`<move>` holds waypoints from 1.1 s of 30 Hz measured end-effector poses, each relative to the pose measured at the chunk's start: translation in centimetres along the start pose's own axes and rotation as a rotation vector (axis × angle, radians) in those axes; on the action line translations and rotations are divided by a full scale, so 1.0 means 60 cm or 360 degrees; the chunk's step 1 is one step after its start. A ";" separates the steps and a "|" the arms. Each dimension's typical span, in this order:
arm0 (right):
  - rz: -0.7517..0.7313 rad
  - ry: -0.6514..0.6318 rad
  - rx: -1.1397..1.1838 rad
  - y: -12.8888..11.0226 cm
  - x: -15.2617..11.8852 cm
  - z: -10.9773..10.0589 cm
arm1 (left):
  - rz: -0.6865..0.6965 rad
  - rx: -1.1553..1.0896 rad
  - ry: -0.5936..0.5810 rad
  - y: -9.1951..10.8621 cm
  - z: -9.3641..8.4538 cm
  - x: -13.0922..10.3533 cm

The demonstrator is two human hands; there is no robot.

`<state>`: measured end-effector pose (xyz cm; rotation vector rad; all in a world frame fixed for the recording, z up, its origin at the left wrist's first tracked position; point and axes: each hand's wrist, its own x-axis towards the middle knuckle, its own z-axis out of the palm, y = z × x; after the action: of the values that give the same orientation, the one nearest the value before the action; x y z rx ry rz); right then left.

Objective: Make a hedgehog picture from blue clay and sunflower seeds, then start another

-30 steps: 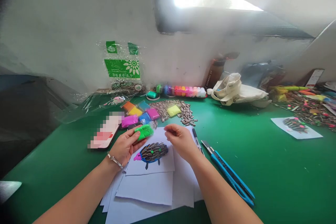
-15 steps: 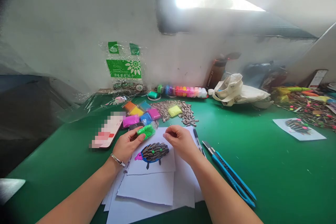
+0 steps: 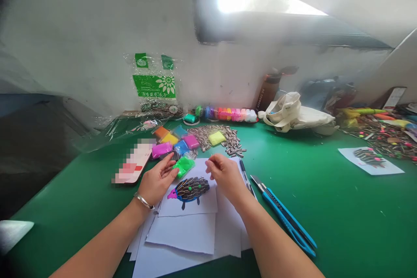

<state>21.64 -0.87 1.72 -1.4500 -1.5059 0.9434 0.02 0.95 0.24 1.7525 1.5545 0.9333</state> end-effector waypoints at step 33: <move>-0.0446 -0.0270 -0.0509 -0.005 -0.009 0.008 | 0.0806 0.0682 -0.0350 0.004 -0.011 -0.065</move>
<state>21.10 -1.40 1.76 -1.3506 -1.9982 0.6908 -0.61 -2.97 0.38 2.5358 1.2494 0.6196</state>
